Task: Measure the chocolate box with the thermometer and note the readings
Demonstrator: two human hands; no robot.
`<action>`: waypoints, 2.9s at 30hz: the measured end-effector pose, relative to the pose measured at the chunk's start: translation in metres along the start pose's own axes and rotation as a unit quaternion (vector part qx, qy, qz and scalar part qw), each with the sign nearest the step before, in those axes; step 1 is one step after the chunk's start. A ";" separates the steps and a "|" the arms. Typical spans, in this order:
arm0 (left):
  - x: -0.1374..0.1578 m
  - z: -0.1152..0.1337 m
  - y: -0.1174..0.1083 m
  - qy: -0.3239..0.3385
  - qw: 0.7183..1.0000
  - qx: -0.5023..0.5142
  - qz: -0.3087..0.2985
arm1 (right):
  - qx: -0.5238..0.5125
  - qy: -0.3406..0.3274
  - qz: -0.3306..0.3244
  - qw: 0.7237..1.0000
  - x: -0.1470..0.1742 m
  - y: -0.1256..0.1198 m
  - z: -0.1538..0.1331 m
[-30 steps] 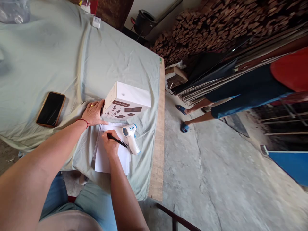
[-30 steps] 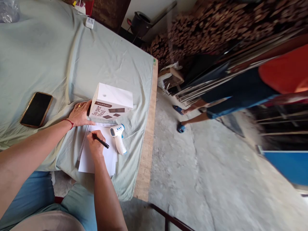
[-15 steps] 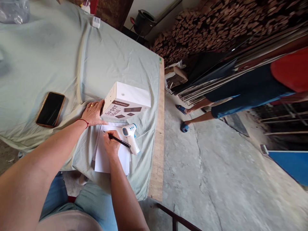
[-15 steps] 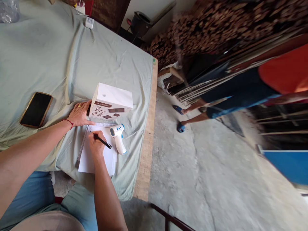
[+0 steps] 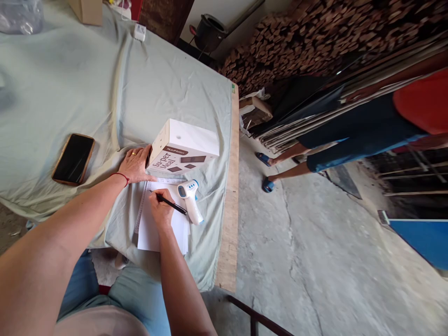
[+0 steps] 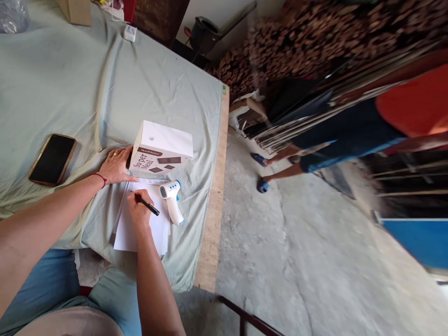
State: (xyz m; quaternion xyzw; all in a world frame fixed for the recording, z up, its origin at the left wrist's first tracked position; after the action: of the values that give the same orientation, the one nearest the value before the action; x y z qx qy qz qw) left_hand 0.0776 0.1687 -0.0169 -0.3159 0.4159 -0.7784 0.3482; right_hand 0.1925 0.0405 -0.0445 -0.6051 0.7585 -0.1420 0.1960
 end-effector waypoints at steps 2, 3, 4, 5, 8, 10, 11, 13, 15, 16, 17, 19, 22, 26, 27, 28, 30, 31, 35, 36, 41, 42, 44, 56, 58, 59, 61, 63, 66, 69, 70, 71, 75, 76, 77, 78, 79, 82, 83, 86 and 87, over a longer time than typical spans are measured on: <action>0.000 0.000 0.000 -0.002 1.000 -0.001 -0.001 | -0.003 0.005 -0.001 1.000 0.000 0.000 0.000; 0.000 0.000 0.000 -0.003 1.000 -0.001 -0.003 | -0.006 0.007 0.000 1.000 0.000 0.000 0.000; 0.001 0.001 0.000 -0.003 1.000 0.000 -0.005 | -0.010 0.009 0.000 1.000 0.000 -0.001 0.000; 0.001 0.001 -0.001 -0.003 1.000 0.000 -0.006 | -0.014 0.009 0.000 1.000 0.000 -0.001 0.000; 0.001 0.001 -0.001 -0.003 1.000 0.002 -0.006 | -0.022 0.007 0.010 1.000 0.001 -0.001 0.001; 0.001 0.001 0.000 -0.002 1.000 0.002 -0.001 | -0.020 0.006 0.023 1.000 0.001 -0.002 0.002; 0.000 0.001 0.000 -0.002 1.000 0.002 0.001 | -0.018 0.006 0.026 0.999 0.001 -0.002 0.002; 0.000 0.000 0.000 0.000 1.000 0.004 0.003 | -0.011 0.005 0.024 1.000 0.002 -0.002 0.002; 0.000 0.000 0.000 0.001 1.000 0.006 0.002 | -0.003 0.002 0.020 1.000 0.002 -0.002 0.002; 0.000 -0.001 0.000 0.002 1.000 0.007 0.001 | 0.000 -0.001 0.020 1.000 0.002 -0.002 0.002; -0.001 -0.001 0.001 0.002 1.000 0.007 0.001 | 0.002 -0.004 0.019 1.000 0.001 -0.002 0.002; -0.001 -0.001 0.001 0.001 1.000 0.007 0.000 | 0.004 -0.011 0.017 1.000 0.001 -0.001 0.002; -0.001 -0.001 0.001 0.000 1.000 0.005 0.000 | 0.005 -0.018 0.016 1.000 0.001 0.000 0.005; 0.000 0.000 0.000 -0.001 1.000 -0.005 0.003 | 0.021 -0.029 0.041 0.999 0.002 -0.004 0.002; 0.001 0.000 0.000 -0.002 1.000 -0.004 0.004 | 0.030 -0.038 0.048 0.998 0.004 -0.006 0.000; 0.001 0.000 -0.001 -0.002 1.000 -0.001 0.005 | 0.042 -0.051 0.054 0.996 0.005 -0.010 -0.003; 0.002 0.000 -0.001 -0.003 1.000 0.009 0.005 | 0.081 -0.086 0.056 0.991 0.010 -0.018 -0.009; 0.002 0.000 -0.002 -0.004 1.000 0.013 0.005 | 0.109 -0.101 0.051 0.988 0.012 -0.022 -0.011; 0.000 -0.002 -0.001 0.006 0.999 0.026 0.017 | 0.243 -0.106 0.008 0.964 0.023 -0.029 -0.009; -0.001 -0.004 -0.001 0.012 0.999 0.031 0.027 | 0.270 -0.100 -0.011 0.958 0.025 -0.029 -0.007; -0.003 -0.015 -0.001 0.024 0.993 0.073 0.088 | 0.331 -0.050 -0.005 0.942 0.023 -0.046 0.005; -0.003 -0.017 -0.002 0.022 0.992 0.080 0.097 | 0.339 -0.015 0.033 0.940 0.021 -0.057 0.009; -0.003 -0.020 -0.003 0.014 0.990 0.087 0.109 | 0.342 0.074 0.074 0.934 0.015 -0.078 0.020; -0.006 -0.029 -0.010 0.008 0.991 0.037 0.131 | -0.247 0.037 0.041 0.967 -0.049 -0.082 -0.026; -0.007 -0.031 -0.011 0.008 0.991 0.025 0.133 | -0.327 0.010 0.024 0.945 -0.067 -0.069 -0.042; -0.007 -0.032 -0.011 0.009 0.990 0.020 0.137 | -0.352 0.007 0.016 0.936 -0.075 -0.062 -0.048; -0.008 -0.034 -0.011 0.016 0.989 0.011 0.148 | -0.391 0.007 0.004 0.920 -0.087 -0.051 -0.054; -0.010 -0.036 -0.010 0.018 0.988 0.006 0.156 | -0.420 0.004 -0.002 0.907 -0.094 -0.044 -0.056; -0.013 -0.040 -0.008 0.006 0.988 -0.003 0.156 | -0.445 -0.004 0.002 0.896 -0.097 -0.039 -0.057; -0.016 -0.044 -0.009 -0.005 0.988 -0.014 0.156 | -0.462 -0.016 0.010 0.887 -0.097 -0.039 -0.061; -0.017 -0.045 -0.010 -0.007 0.987 -0.018 0.160 | -0.468 -0.021 0.009 0.884 -0.098 -0.040 -0.063; -0.018 -0.046 -0.010 -0.005 0.986 -0.022 0.164 | -0.473 -0.024 0.004 0.881 -0.099 -0.040 -0.065; -0.022 -0.047 -0.015 0.007 0.984 -0.038 0.175 | -0.487 -0.029 -0.007 0.873 -0.101 -0.042 -0.071; -0.023 -0.047 -0.016 0.010 0.984 -0.040 0.176 | -0.489 -0.029 -0.008 0.871 -0.102 -0.042 -0.071; -0.023 -0.047 -0.016 0.011 0.983 -0.041 0.177 | -0.491 -0.029 -0.008 0.871 -0.102 -0.043 -0.072; -0.024 -0.047 -0.017 0.012 0.983 -0.042 0.179 | -0.491 -0.029 -0.008 0.870 -0.103 -0.043 -0.072; -0.024 -0.046 -0.017 0.013 0.983 -0.041 0.180 | -0.492 -0.028 -0.007 0.870 -0.103 -0.042 -0.072; -0.024 -0.046 -0.018 0.019 0.982 -0.033 0.183 | -0.494 -0.021 -0.006 0.869 -0.104 -0.042 -0.073; -0.024 -0.046 -0.018 0.020 0.982 -0.030 0.183 | -0.493 -0.021 -0.006 0.870 -0.104 -0.042 -0.074; -0.024 -0.046 -0.018 0.015 0.984 -0.022 0.174 | -0.485 -0.021 -0.010 0.874 -0.104 -0.044 -0.079; -0.024 -0.046 -0.017 0.013 0.985 -0.021 0.170 | -0.482 -0.022 -0.010 0.876 -0.103 -0.045 -0.081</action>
State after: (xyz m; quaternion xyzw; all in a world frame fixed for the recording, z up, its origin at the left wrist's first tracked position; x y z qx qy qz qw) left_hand 0.0503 0.2149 -0.0276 -0.2378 0.4844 -0.7032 0.4629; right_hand 0.2134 0.1290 0.0602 -0.6349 0.7225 0.2527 -0.1052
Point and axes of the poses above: each hand's wrist, its own x-axis away from the middle knuckle, its own y-axis out of the palm, z = x × y, the point moved 4 cm from there along -x, towards the middle knuckle, and after that the axes turned 15 degrees about -z, right-handed, at the moved point
